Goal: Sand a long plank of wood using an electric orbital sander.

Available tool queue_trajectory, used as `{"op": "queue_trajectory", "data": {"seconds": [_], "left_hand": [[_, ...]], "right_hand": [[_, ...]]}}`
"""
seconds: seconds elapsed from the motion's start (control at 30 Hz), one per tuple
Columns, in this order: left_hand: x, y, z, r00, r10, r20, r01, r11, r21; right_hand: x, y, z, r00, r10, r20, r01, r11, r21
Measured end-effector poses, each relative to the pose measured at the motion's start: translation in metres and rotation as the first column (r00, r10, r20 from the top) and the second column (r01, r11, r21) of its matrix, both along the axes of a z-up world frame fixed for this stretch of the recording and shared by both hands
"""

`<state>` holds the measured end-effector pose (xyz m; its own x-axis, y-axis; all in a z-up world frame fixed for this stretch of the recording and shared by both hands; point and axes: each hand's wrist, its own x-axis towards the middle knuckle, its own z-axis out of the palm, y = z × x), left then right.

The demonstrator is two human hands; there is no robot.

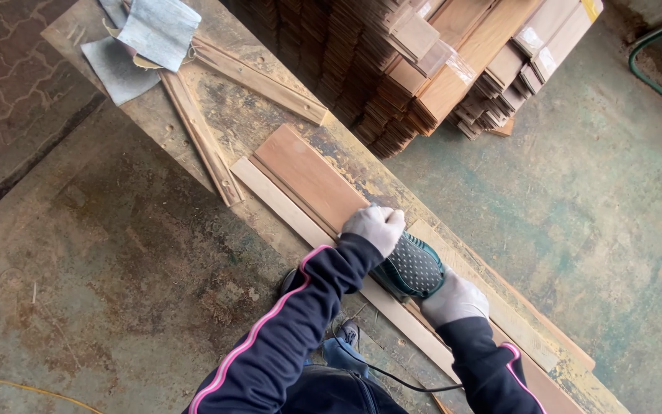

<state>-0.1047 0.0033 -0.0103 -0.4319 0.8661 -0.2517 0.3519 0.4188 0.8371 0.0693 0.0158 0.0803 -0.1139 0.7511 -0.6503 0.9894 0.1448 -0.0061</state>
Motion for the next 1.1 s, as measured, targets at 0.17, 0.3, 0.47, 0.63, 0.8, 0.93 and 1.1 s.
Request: {"op": "queue_trajectory", "data": {"seconds": [0.17,0.3,0.47,0.63,0.8,0.93,1.1], "left_hand": [[-0.084,0.0,0.015,0.995,0.059,0.079,-0.057,0.998,-0.027],[-0.152,0.007,0.019,0.989,0.114,0.094,-0.109,0.992,-0.056],[-0.23,0.023,0.023,0.978,0.209,0.006,-0.207,0.974,-0.09],[-0.28,0.031,0.028,0.974,0.225,0.02,-0.22,0.963,-0.155],[-0.271,0.035,0.025,0.966,0.256,0.039,-0.253,0.965,-0.075],[-0.236,0.033,0.031,0.97,0.227,0.091,-0.22,0.973,-0.075],[-0.196,0.034,-0.061,0.981,0.028,-0.193,0.025,0.963,0.268]], "right_hand": [[-0.08,0.01,0.01,0.995,0.073,-0.068,-0.071,0.997,0.03],[-0.146,0.022,0.017,0.983,0.142,-0.114,-0.138,0.989,0.048],[-0.222,0.037,0.018,0.973,0.204,-0.106,-0.201,0.979,0.039],[-0.268,0.044,0.024,0.969,0.197,-0.148,-0.198,0.98,0.014],[-0.262,0.046,0.03,0.967,0.212,-0.142,-0.205,0.977,0.062],[-0.23,0.044,0.03,0.974,0.186,-0.131,-0.18,0.982,0.056],[-0.178,0.039,0.024,0.976,0.164,-0.144,-0.159,0.986,0.044]]}}
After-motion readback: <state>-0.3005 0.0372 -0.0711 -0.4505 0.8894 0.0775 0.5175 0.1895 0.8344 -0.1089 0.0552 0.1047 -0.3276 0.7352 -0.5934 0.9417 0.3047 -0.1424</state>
